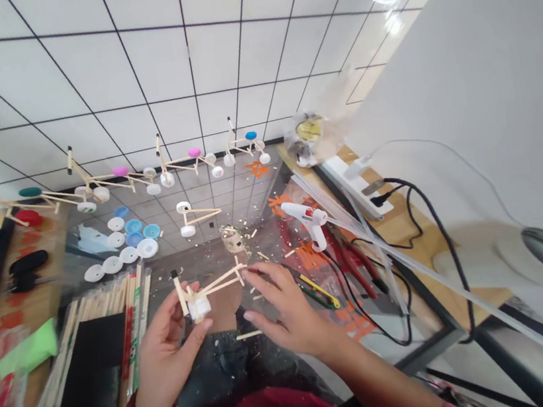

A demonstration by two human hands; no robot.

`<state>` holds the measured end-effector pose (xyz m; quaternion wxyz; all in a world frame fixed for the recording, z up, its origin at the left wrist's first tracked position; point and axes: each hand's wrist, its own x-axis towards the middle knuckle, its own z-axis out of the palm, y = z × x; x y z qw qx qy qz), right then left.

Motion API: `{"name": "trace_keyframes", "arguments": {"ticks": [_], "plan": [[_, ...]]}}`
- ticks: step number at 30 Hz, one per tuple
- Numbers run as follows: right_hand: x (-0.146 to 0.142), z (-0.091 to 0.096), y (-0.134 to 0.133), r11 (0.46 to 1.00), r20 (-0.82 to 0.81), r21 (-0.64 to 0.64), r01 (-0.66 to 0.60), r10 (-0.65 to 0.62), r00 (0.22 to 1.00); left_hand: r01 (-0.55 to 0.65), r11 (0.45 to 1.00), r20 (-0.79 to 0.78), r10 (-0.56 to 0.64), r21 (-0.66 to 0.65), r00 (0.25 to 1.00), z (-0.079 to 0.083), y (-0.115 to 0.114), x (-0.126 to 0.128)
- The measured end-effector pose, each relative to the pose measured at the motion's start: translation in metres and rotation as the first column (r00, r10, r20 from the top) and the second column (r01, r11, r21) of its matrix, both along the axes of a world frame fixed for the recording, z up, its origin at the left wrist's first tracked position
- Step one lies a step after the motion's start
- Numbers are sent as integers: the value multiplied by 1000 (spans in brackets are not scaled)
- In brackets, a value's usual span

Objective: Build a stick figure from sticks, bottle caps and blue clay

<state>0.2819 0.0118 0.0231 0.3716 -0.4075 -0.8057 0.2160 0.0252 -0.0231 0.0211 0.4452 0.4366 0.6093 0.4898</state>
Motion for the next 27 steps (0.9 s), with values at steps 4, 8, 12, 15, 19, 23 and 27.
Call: {"name": "trace_keyframes", "arguments": {"ticks": [4, 8, 12, 15, 19, 23, 27], "plan": [[1, 1, 0, 1000, 0, 4, -2, 2, 1000, 28, 1000, -6, -28, -7, 1000, -2, -1, 1], [1, 2, 0, 1000, 3, 12, -1, 1, 1000, 22, 1000, 4, -22, -16, 1000, -3, -2, 0], [0, -1, -1, 998, -27, -2, 60, -60, 998, -24, 1000, 10, 24, -1, 1000, -4, -2, 0], [0, -6, 0, 991, -99, -23, 133, -134, 986, -60, 998, 8, 59, 18, 998, -3, -1, -1], [1, -6, 3, 980, -154, -4, 201, -199, 968, -102, 994, -67, 105, 42, 992, -4, 3, -7], [2, 2, 3, 973, -182, 41, 228, -217, 959, -117, 992, -137, 123, 48, 983, -9, 5, -15], [1, 6, 3, 973, -201, 100, 210, -187, 962, -105, 993, -138, 111, 50, 984, -15, 5, -22]]}}
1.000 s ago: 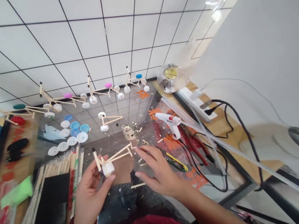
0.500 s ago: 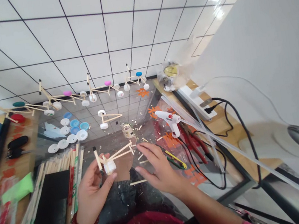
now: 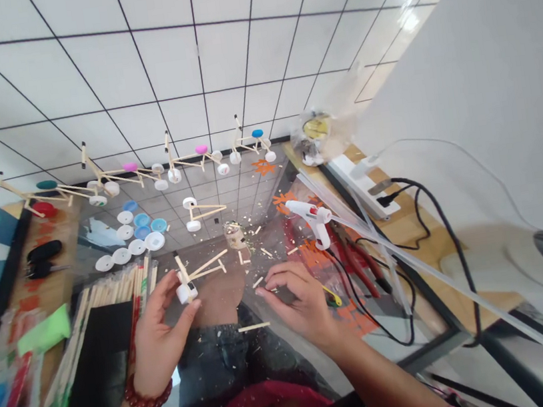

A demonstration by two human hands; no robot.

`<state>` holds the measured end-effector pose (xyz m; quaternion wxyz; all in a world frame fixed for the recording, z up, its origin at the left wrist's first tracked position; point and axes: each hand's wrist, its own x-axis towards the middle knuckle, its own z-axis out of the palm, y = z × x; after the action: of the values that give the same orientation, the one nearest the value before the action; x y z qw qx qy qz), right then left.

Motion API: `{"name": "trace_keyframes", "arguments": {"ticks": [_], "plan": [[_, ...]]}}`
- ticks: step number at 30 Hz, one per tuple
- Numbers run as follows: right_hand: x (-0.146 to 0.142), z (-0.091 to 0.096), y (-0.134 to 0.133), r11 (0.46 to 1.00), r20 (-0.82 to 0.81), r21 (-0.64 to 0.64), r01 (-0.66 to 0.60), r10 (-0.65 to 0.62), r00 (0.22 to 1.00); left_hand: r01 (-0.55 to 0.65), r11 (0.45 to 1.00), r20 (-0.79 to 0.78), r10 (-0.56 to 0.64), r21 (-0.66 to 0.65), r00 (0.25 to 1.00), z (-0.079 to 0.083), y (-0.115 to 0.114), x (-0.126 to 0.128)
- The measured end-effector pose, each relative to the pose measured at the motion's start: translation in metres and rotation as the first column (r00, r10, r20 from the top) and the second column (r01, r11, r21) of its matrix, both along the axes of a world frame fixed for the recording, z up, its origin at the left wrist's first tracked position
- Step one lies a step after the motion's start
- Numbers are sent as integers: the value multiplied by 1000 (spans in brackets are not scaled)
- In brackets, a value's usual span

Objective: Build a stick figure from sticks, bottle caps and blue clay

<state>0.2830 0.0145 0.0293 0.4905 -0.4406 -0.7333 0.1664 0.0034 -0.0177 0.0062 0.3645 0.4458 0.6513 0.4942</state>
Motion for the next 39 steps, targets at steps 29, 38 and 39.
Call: {"name": "trace_keyframes", "arguments": {"ticks": [29, 38, 39], "plan": [[10, 18, 0, 961, 96, 221, -166, 148, 984, 201, 976, -393, -152, 86, 907, -8, -4, -10], [62, 53, -37, 993, -126, 66, -102, 109, 986, 232, 960, -423, -148, 155, 894, -13, -1, -10], [76, 60, -44, 992, -97, 63, -112, 118, 988, 235, 959, -435, -146, 156, 888, -13, -1, -10]]}}
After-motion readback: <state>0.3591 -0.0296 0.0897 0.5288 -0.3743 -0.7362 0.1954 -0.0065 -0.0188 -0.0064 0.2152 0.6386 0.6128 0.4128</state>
